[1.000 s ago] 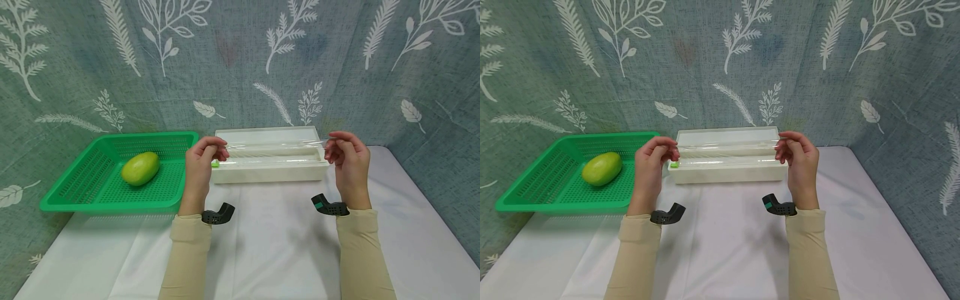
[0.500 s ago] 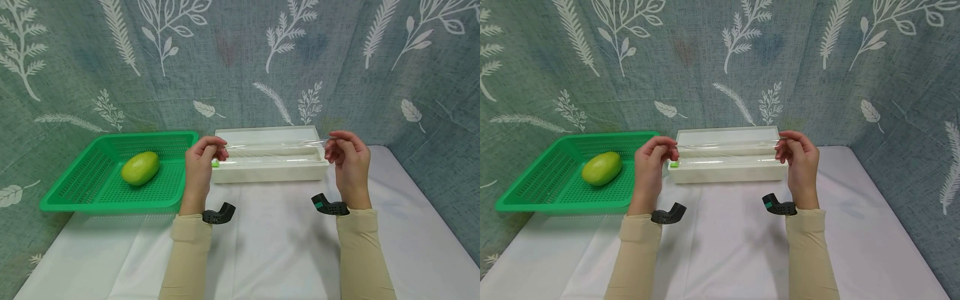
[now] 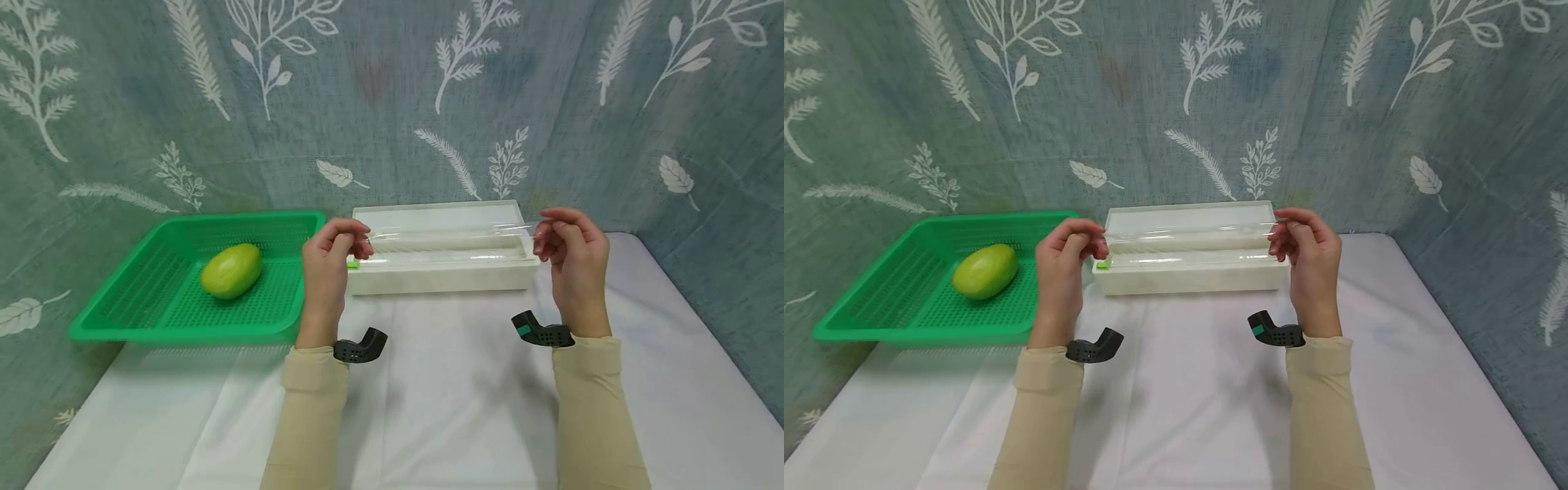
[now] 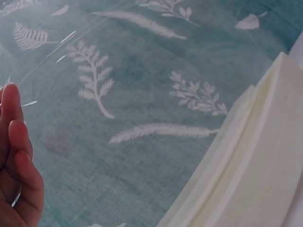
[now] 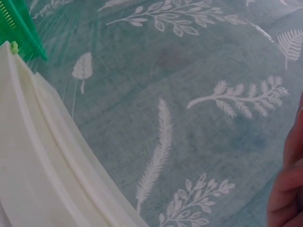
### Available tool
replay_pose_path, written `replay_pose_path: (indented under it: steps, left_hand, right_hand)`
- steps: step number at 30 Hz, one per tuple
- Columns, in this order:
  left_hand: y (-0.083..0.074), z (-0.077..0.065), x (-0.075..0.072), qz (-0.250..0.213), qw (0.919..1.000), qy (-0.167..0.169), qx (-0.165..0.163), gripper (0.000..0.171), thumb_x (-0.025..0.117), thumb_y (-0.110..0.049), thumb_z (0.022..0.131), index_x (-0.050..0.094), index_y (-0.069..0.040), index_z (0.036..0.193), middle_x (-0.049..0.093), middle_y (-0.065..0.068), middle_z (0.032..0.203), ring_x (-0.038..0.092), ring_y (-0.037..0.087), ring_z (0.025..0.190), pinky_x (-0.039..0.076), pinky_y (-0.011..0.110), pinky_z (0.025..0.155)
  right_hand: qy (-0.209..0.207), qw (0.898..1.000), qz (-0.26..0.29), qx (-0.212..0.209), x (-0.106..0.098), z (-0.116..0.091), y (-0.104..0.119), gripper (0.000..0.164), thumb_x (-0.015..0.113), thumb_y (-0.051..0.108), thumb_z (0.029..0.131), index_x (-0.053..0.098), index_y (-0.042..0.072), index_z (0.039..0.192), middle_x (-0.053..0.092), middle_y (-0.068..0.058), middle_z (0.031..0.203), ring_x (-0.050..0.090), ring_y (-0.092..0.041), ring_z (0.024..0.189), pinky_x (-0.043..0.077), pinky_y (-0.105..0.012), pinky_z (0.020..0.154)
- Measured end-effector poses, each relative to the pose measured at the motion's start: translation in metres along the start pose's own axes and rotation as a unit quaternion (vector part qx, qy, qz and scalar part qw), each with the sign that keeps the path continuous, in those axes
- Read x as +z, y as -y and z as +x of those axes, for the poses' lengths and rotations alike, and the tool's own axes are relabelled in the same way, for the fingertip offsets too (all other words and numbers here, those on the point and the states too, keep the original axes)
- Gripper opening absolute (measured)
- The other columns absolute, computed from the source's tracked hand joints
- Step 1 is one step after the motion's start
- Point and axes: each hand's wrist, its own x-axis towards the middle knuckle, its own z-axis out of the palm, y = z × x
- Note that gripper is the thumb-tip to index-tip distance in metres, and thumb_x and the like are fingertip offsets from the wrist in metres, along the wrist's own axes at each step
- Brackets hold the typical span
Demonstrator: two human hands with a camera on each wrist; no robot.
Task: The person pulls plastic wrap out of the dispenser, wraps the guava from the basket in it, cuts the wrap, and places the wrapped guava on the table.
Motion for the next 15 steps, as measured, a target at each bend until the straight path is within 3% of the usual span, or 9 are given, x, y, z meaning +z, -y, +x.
replay_pose_path:
  steps: [6, 15]
  left_hand:
    - [0.001, -0.002, -0.002, -0.01, 0.9998, -0.011, -0.012, 0.023, 0.038, 0.003, 0.086, 0.061, 0.006, 0.082, 0.056, 0.014, 0.063, 0.05, 0.029, 0.057, 0.045, 0.03, 0.055]
    - [0.0, -0.013, 0.001, -0.012, 0.9996, -0.024, -0.01, 0.025, 0.037, 0.005, 0.084, 0.06, 0.002, 0.076, 0.055, 0.013, 0.06, 0.049, 0.029, 0.055, 0.044, 0.029, 0.052]
  right_hand:
    - [0.011, 0.999, -0.038, 0.027, -0.001, -0.001, 0.005, 0.023, 0.043, 0.006, 0.091, 0.057, -0.012, 0.096, 0.055, -0.014, 0.072, 0.05, -0.022, 0.058, 0.041, -0.024, 0.049]
    - [0.018, 0.996, -0.064, 0.053, -0.008, -0.006, 0.014, 0.023, 0.041, 0.003, 0.09, 0.057, -0.013, 0.093, 0.05, -0.013, 0.066, 0.046, -0.022, 0.057, 0.044, -0.025, 0.05]
